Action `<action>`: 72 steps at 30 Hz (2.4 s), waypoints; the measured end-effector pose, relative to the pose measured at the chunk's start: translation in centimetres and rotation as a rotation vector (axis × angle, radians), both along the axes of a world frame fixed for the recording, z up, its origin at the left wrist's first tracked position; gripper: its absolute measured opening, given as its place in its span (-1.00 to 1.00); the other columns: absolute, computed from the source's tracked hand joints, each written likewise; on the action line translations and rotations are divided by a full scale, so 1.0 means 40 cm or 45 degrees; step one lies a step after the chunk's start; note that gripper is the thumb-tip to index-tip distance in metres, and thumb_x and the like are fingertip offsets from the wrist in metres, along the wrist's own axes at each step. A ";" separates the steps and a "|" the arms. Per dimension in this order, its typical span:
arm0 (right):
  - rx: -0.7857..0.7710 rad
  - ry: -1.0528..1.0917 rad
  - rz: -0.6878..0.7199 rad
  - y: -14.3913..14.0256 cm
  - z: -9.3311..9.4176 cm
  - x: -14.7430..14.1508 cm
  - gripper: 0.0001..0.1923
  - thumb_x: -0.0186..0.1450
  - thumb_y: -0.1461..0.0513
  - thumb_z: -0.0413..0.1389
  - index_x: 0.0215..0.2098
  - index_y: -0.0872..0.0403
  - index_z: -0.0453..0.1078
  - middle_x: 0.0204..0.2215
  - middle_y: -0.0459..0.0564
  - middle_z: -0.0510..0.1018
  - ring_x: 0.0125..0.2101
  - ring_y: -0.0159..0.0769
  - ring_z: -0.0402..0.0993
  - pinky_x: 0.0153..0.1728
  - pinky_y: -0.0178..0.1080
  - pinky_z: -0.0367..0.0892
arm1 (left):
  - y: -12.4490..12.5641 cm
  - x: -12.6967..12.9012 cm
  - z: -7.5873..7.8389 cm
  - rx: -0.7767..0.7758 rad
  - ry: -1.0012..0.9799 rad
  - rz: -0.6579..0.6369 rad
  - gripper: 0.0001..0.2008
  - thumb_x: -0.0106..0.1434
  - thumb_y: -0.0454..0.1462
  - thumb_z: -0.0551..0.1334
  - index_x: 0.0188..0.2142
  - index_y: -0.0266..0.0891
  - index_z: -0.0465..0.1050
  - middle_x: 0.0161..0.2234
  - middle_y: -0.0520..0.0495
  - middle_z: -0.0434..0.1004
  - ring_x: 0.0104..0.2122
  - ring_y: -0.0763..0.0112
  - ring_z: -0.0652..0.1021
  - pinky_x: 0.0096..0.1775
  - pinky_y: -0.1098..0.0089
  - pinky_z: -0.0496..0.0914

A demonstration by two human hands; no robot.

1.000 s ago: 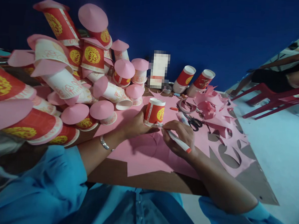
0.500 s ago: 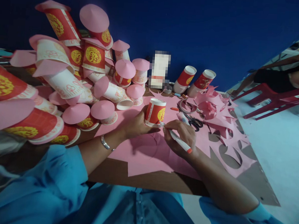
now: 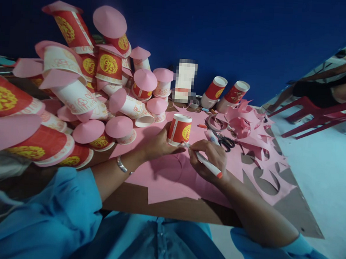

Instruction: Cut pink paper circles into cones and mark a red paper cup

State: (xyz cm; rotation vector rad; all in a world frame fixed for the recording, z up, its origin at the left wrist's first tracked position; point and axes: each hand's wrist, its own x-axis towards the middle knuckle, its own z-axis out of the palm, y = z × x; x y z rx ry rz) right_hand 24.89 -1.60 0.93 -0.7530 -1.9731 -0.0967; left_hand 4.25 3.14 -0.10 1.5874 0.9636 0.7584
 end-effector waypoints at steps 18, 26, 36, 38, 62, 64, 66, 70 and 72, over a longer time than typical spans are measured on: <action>0.007 -0.002 0.021 0.001 -0.009 -0.001 -0.78 0.31 0.43 0.20 -0.19 -0.01 0.40 -0.48 -0.15 0.62 -0.53 -0.34 0.58 -0.46 -0.29 0.45 | 0.000 0.001 -0.001 0.024 0.022 0.016 -0.08 0.04 0.07 0.58 0.24 -0.17 0.22 0.10 -0.29 0.64 0.09 -0.10 0.65 0.07 -0.03 0.56; -0.008 0.004 0.062 0.000 -0.005 -0.005 -0.78 0.30 0.44 0.21 -0.18 0.02 0.43 -0.45 -0.12 0.64 -0.51 -0.34 0.60 -0.45 -0.29 0.47 | -0.001 0.006 0.001 0.029 0.039 0.023 -0.07 0.00 0.03 0.60 0.22 -0.22 0.23 0.08 -0.31 0.64 0.07 -0.12 0.66 0.06 0.00 0.57; 0.019 0.010 0.048 0.001 -0.009 -0.011 -0.81 0.35 0.41 0.19 -0.16 0.01 0.41 -0.42 -0.09 0.66 -0.47 -0.33 0.63 -0.42 -0.30 0.54 | -0.003 0.010 0.006 -0.031 0.016 -0.005 -0.06 -0.01 0.04 0.61 0.21 -0.18 0.20 0.07 -0.27 0.65 0.05 -0.08 0.67 0.03 0.03 0.59; 0.027 -0.002 0.048 0.001 -0.006 -0.010 -0.81 0.36 0.41 0.18 -0.15 0.01 0.40 -0.41 -0.09 0.66 -0.46 -0.33 0.64 -0.42 -0.30 0.55 | -0.003 0.010 0.007 -0.028 0.010 -0.012 -0.06 0.00 0.04 0.60 0.22 -0.17 0.20 0.08 -0.27 0.65 0.06 -0.08 0.66 0.02 0.03 0.59; 0.020 -0.004 0.028 0.002 0.001 -0.005 -0.78 0.35 0.42 0.19 -0.15 -0.01 0.39 -0.42 -0.13 0.65 -0.47 -0.36 0.63 -0.42 -0.33 0.53 | -0.005 0.001 0.007 0.043 0.101 -0.024 -0.12 0.07 0.07 0.55 0.23 -0.18 0.23 0.04 -0.25 0.66 0.00 -0.07 0.68 0.00 0.02 0.57; 0.016 -0.001 0.027 0.002 0.002 -0.005 -0.77 0.34 0.42 0.19 -0.14 -0.02 0.39 -0.41 -0.14 0.66 -0.47 -0.36 0.64 -0.41 -0.32 0.54 | -0.005 0.002 0.007 0.053 0.060 -0.040 -0.14 0.08 0.04 0.56 0.23 -0.16 0.23 0.05 -0.24 0.65 0.01 -0.06 0.67 0.01 0.02 0.57; 0.025 0.010 0.023 0.002 0.001 -0.006 -0.76 0.34 0.43 0.19 -0.15 -0.01 0.39 -0.41 -0.13 0.67 -0.46 -0.36 0.64 -0.40 -0.33 0.55 | -0.003 0.002 0.002 0.048 0.039 -0.044 -0.14 0.08 0.02 0.56 0.24 -0.16 0.23 0.07 -0.25 0.64 0.03 -0.07 0.67 0.02 0.01 0.57; 0.041 0.033 -0.002 0.004 -0.003 -0.007 -0.78 0.34 0.44 0.20 -0.18 0.00 0.39 -0.42 -0.12 0.66 -0.47 -0.35 0.64 -0.41 -0.33 0.54 | 0.001 0.003 -0.011 0.012 -0.016 -0.053 -0.10 0.06 0.03 0.56 0.25 -0.19 0.21 0.08 -0.28 0.62 0.06 -0.09 0.66 0.05 -0.01 0.56; 0.043 0.042 -0.012 0.005 -0.004 -0.008 -0.78 0.34 0.44 0.20 -0.20 0.01 0.39 -0.43 -0.12 0.66 -0.48 -0.35 0.63 -0.42 -0.33 0.53 | 0.002 0.003 -0.016 -0.006 -0.029 -0.054 -0.09 0.05 0.02 0.57 0.26 -0.18 0.20 0.08 -0.27 0.63 0.07 -0.07 0.65 0.06 -0.02 0.56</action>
